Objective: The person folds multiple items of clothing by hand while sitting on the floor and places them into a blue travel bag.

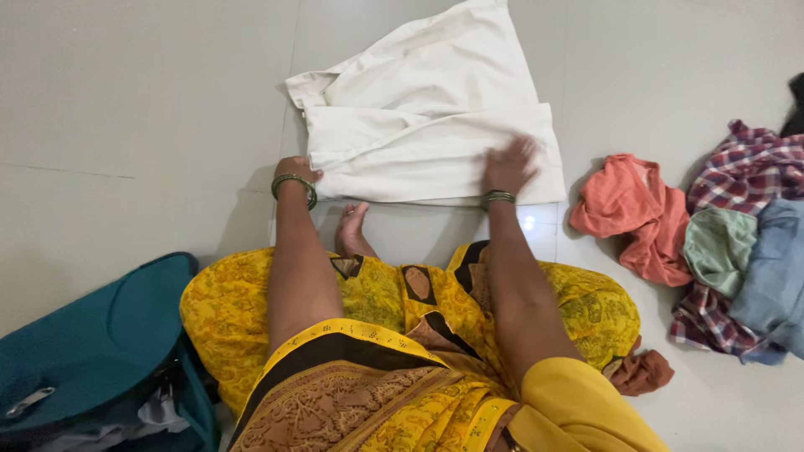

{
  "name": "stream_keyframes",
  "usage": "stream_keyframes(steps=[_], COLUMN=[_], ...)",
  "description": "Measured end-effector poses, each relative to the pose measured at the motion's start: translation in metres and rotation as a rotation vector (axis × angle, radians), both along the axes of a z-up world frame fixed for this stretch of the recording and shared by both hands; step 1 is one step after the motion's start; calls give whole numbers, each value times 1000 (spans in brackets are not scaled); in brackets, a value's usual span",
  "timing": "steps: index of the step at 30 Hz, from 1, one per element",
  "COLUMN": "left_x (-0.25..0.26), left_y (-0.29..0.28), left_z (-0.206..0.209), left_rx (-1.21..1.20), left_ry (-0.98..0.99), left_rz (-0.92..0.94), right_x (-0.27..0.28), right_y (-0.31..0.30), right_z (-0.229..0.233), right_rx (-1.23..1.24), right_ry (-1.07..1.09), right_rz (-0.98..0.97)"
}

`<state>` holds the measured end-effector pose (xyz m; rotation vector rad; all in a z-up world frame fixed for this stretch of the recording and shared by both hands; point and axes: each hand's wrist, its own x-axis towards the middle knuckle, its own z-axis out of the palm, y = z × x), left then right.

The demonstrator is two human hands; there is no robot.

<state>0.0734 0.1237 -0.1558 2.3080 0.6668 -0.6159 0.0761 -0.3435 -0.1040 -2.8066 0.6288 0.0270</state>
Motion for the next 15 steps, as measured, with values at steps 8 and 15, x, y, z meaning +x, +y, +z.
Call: stream_keyframes(steps=[8, 15], left_x=[-8, -7], left_y=[-13, -18], left_z=[71, 134], left_rx=[166, 272], left_ry=[161, -22], left_rz=[225, 419], right_x=[-3, 46], right_y=[80, -54], right_z=[-4, -38], right_rx=[-191, -66], right_ry=[199, -11], right_rz=[498, -341])
